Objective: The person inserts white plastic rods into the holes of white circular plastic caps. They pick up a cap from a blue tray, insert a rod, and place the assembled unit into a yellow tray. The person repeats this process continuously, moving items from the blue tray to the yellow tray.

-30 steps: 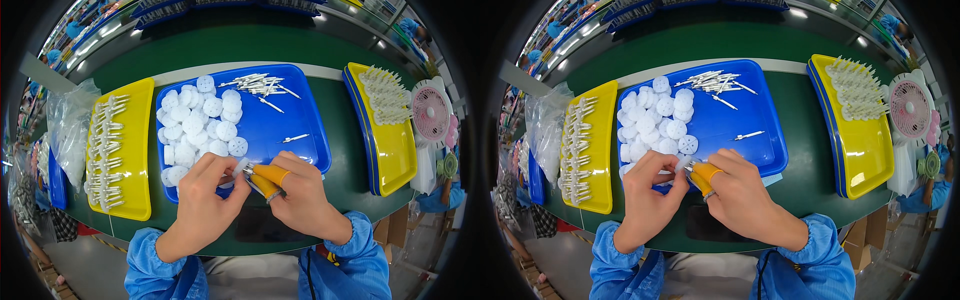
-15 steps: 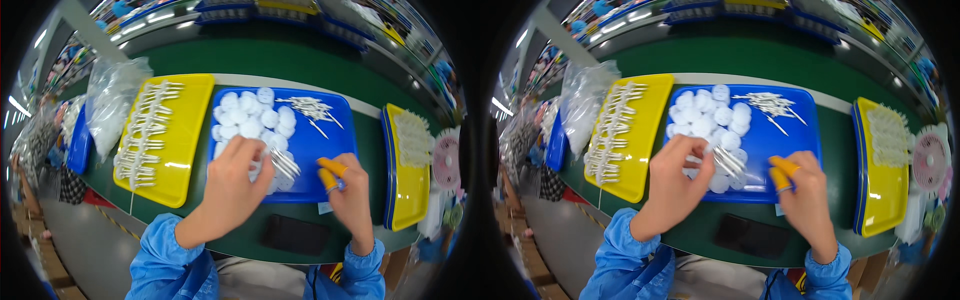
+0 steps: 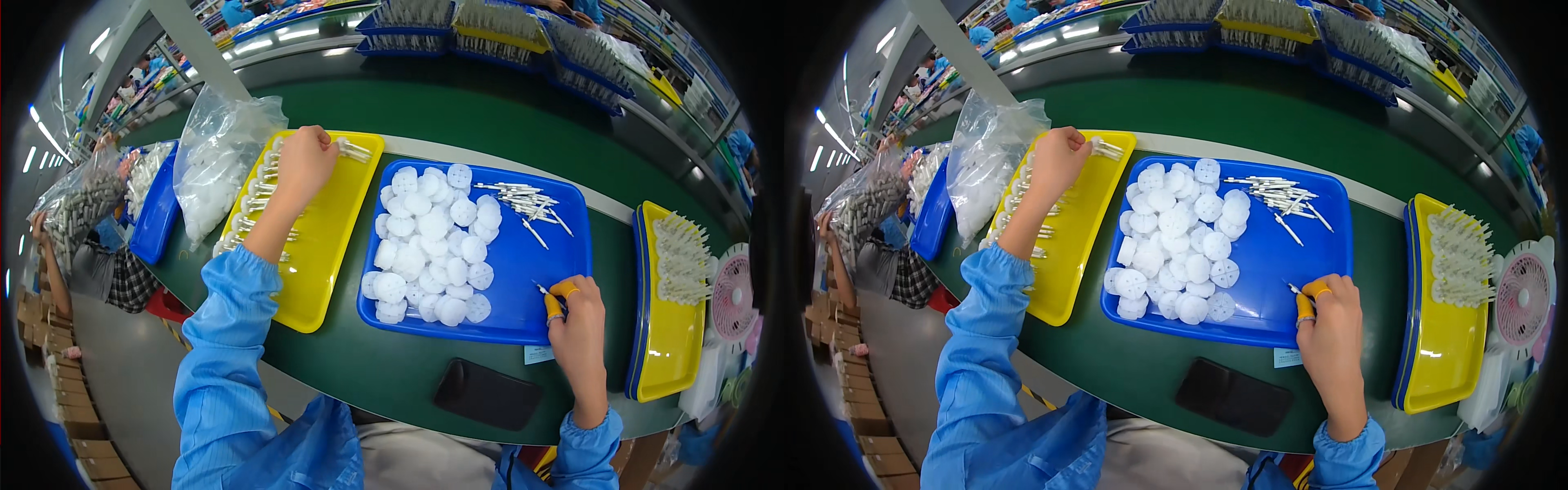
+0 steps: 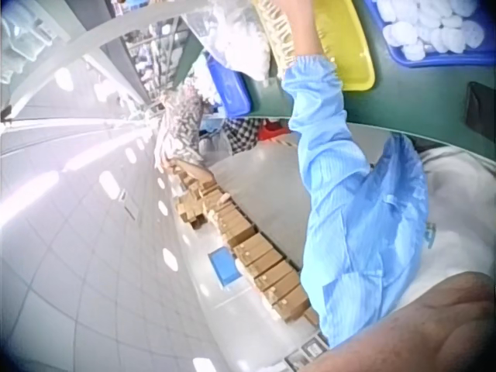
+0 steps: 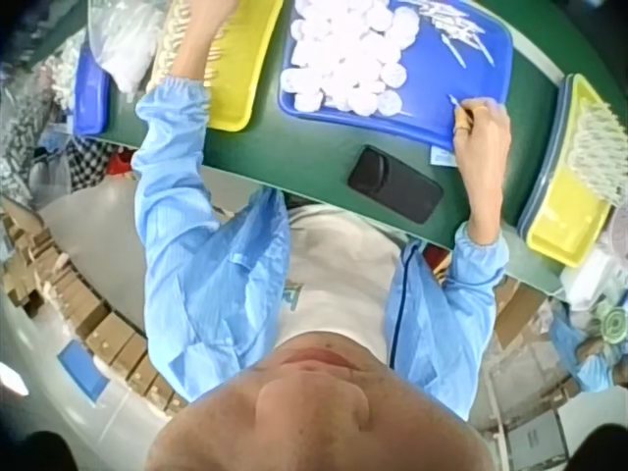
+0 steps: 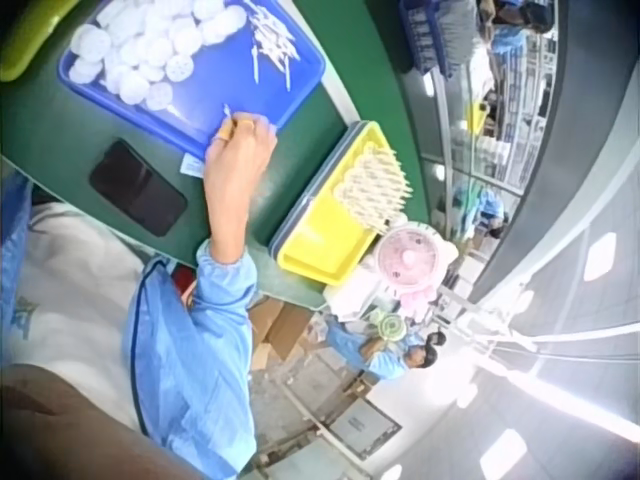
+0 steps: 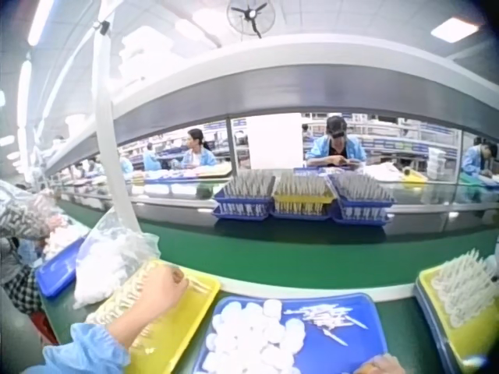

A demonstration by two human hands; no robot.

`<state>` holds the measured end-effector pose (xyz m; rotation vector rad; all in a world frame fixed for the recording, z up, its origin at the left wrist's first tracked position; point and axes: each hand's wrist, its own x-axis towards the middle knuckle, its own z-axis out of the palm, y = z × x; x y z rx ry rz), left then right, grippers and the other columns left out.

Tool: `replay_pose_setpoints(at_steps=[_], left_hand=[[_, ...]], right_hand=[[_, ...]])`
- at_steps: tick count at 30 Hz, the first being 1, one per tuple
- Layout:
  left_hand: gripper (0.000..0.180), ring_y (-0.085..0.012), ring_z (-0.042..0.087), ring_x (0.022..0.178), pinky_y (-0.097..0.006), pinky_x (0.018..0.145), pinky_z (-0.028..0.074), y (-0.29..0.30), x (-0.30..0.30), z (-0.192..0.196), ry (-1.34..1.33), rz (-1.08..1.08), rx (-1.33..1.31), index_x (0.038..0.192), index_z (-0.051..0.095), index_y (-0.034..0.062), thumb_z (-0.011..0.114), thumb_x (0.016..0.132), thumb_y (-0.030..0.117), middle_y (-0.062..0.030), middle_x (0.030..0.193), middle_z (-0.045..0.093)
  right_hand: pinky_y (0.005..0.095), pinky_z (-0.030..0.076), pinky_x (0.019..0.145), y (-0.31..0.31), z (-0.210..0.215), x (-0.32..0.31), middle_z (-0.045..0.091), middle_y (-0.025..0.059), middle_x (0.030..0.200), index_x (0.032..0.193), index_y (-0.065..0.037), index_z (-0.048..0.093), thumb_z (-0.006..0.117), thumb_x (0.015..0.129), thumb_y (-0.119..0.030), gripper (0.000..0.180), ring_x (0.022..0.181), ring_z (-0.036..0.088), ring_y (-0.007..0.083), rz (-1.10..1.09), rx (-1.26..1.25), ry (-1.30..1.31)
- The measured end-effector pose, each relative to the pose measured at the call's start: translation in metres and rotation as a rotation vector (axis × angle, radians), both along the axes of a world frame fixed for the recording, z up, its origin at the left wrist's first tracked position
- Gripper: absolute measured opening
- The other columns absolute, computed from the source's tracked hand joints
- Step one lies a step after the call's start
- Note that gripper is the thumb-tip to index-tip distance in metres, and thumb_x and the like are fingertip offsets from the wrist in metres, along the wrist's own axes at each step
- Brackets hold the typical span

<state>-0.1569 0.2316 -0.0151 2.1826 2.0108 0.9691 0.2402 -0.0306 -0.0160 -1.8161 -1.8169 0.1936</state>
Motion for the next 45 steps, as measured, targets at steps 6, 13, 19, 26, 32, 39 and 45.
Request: replay_pose_setpoints(at_steps=[6, 13, 19, 26, 32, 39, 45], left_hand=[[0.024, -0.0377, 0.077, 0.086, -0.045, 0.08, 0.061, -0.014, 0.021, 0.004, 0.003, -0.041, -0.006, 0.101, 0.077, -0.0036, 0.079, 0.093, 0.019, -0.0213, 0.093, 0.079], [0.022, -0.0305, 0.073, 0.086, -0.041, 0.077, 0.058, -0.081, 0.099, 0.033, -0.049, -0.455, -0.047, 0.11, 0.078, -0.0009, 0.078, 0.094, 0.015, -0.0143, 0.095, 0.078], [0.023, -0.0324, 0.067, 0.111, -0.043, 0.097, 0.053, -0.108, 0.162, 0.029, 0.163, -0.807, 0.039, 0.115, 0.08, 0.0032, 0.079, 0.094, 0.014, -0.0134, 0.109, 0.074], [0.02, -0.031, 0.069, 0.096, -0.042, 0.083, 0.055, -0.108, 0.168, 0.036, 0.161, -0.775, 0.064, 0.116, 0.079, 0.0013, 0.075, 0.097, 0.008, -0.0123, 0.1, 0.071], [0.016, -0.0146, 0.075, 0.075, -0.029, 0.069, 0.058, -0.179, 0.148, 0.059, -0.44, -0.75, -0.491, 0.116, 0.077, -0.0047, 0.071, 0.102, 0.0, -0.0087, 0.091, 0.077], [0.032, -0.016, 0.079, 0.095, -0.027, 0.083, 0.065, -0.207, 0.153, 0.031, -0.886, -0.651, -0.632, 0.132, 0.066, -0.0058, 0.071, 0.101, -0.006, -0.0119, 0.107, 0.078], [0.022, -0.0141, 0.078, 0.093, -0.026, 0.079, 0.064, -0.211, 0.153, 0.022, -0.748, -0.64, -0.569, 0.119, 0.068, -0.0053, 0.073, 0.098, -0.008, -0.0095, 0.104, 0.077]], right_hand=[[0.0494, 0.053, 0.086, -0.003, 0.002, -0.002, 0.07, 0.0204, 0.099, 0.097, 0.007, 0.073, 0.072, 0.08, 0.012, 0.018, 0.096, 0.064, 0.041, 0.002, -0.011, 0.05], [0.0512, 0.053, 0.079, -0.003, 0.001, -0.003, 0.069, 0.0226, 0.096, 0.101, 0.009, 0.072, 0.072, 0.08, 0.011, 0.021, 0.091, 0.065, 0.042, 0.033, 0.044, 0.216], [0.0503, 0.052, 0.076, -0.003, 0.003, -0.003, 0.062, 0.0232, 0.093, 0.117, 0.013, 0.074, 0.066, 0.08, 0.014, 0.038, 0.087, 0.062, 0.041, 0.117, 0.047, 0.166], [0.0444, 0.051, 0.071, -0.003, 0.023, -0.009, 0.064, 0.0186, 0.093, 0.121, 0.009, 0.075, 0.072, 0.085, 0.012, 0.037, 0.084, 0.061, 0.0356, 0.174, 0.094, 0.269], [0.0404, 0.053, 0.07, -0.014, 0.044, -0.024, 0.068, 0.0164, 0.093, 0.127, 0.005, 0.073, 0.076, 0.085, 0.011, 0.043, 0.083, 0.065, 0.0333, 0.246, 0.123, 0.413], [0.0436, 0.048, 0.07, -0.015, 0.043, -0.036, 0.063, 0.0156, 0.094, 0.122, 0.007, 0.073, 0.074, 0.073, 0.012, 0.05, 0.082, 0.059, 0.0345, 0.371, 0.083, 0.385], [0.0445, 0.05, 0.078, -0.015, 0.029, -0.036, 0.062, 0.0154, 0.1, 0.115, 0.009, 0.075, 0.072, 0.065, 0.009, 0.05, 0.09, 0.059, 0.0347, 0.389, 0.034, 0.296]])
